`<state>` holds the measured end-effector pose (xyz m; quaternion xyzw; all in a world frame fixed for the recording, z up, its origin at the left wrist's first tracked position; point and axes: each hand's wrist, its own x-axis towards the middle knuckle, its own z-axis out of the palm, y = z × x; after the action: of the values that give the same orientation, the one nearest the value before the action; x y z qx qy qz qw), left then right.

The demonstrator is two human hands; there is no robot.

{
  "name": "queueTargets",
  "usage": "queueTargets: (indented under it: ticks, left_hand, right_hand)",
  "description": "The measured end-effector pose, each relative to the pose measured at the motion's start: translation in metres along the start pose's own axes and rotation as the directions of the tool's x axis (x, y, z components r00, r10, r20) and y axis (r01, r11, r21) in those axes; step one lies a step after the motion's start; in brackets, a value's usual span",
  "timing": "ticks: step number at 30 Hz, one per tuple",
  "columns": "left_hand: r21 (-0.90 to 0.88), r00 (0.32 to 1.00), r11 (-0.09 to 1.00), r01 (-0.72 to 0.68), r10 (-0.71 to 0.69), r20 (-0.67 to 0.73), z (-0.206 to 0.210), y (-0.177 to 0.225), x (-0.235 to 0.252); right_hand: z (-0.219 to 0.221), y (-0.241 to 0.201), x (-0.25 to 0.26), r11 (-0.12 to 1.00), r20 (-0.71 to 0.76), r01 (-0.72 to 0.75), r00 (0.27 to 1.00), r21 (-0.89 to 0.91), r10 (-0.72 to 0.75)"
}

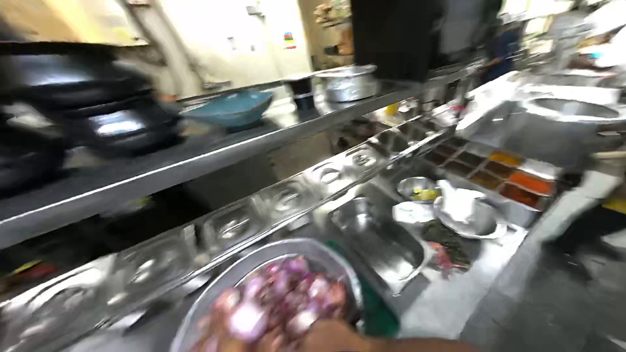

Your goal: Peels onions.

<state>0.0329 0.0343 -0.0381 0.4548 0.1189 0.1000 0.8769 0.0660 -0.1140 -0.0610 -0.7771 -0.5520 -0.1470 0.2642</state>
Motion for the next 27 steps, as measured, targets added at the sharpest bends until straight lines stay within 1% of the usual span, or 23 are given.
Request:
queueTargets:
  ticks: [1,2,3,4,5,6,9,11,14,17,21,25,27]
  left_hand:
    - [-0.038,0.999,0.999,0.035,-0.036,-0.015,-0.004,0.002,-0.004]
    - [-0.064,0.990,0.995,0.072,-0.079,-0.117,0.001,0.007,-0.010]
    - [-0.080,0.947,0.990,0.112,-0.131,-0.294,0.014,0.014,-0.014]
    - [-0.120,0.923,0.987,0.102,-0.139,-0.359,0.014,0.012,-0.013]
    - [-0.113,0.904,0.989,0.094,-0.132,-0.407,0.012,0.009,-0.008]
    - [-0.110,0.908,0.988,0.104,-0.139,-0.395,0.008,0.007,-0.004]
    - [-0.118,0.945,0.988,0.104,-0.135,-0.299,0.002,0.006,-0.005]
    - [-0.073,0.954,0.992,0.100,-0.117,-0.275,0.004,0.006,-0.010]
    - [-0.066,0.963,0.989,0.134,-0.146,-0.227,0.010,0.011,-0.018]
    - [-0.124,0.969,0.976,0.177,-0.195,-0.150,0.008,0.014,-0.023]
    - [-0.136,0.955,0.972,0.191,-0.217,-0.204,0.011,0.016,-0.025]
    - [-0.137,0.958,0.971,0.194,-0.218,-0.187,0.010,0.015,-0.024]
    - [-0.128,0.955,0.974,0.189,-0.213,-0.207,0.011,0.016,-0.024]
  right_hand:
    - [-0.006,0.000,-0.002,0.999,-0.010,0.033,0.999,0.024,-0.033]
    - [-0.010,0.005,-0.002,0.997,-0.048,0.037,0.998,0.060,-0.034]
    - [-0.010,0.012,0.000,0.996,-0.045,-0.008,0.999,0.089,0.012]
    - [-0.013,0.021,0.004,0.987,0.014,-0.099,0.995,0.127,0.098]
    - [-0.015,0.030,0.009,0.971,0.057,-0.177,0.984,0.163,0.170]
    - [-0.013,0.039,0.013,0.960,0.033,-0.206,0.979,0.191,0.204]
    - [-0.011,0.048,0.025,0.953,-0.063,-0.189,0.976,0.235,0.209]
    - [-0.014,0.046,0.032,0.949,-0.048,-0.179,0.979,0.258,0.198]
    - [-0.017,0.041,0.040,0.953,-0.042,-0.137,0.987,0.271,0.154]
    - [-0.015,0.041,0.043,0.962,-0.108,-0.057,0.990,0.268,0.089]
    - [-0.013,0.040,0.043,0.979,-0.171,0.009,0.985,0.202,0.026]
    - [-0.013,0.041,0.042,0.980,-0.161,0.021,0.987,0.199,0.011]
    - [-0.015,0.041,0.041,0.982,-0.146,0.031,0.989,0.185,-0.003]
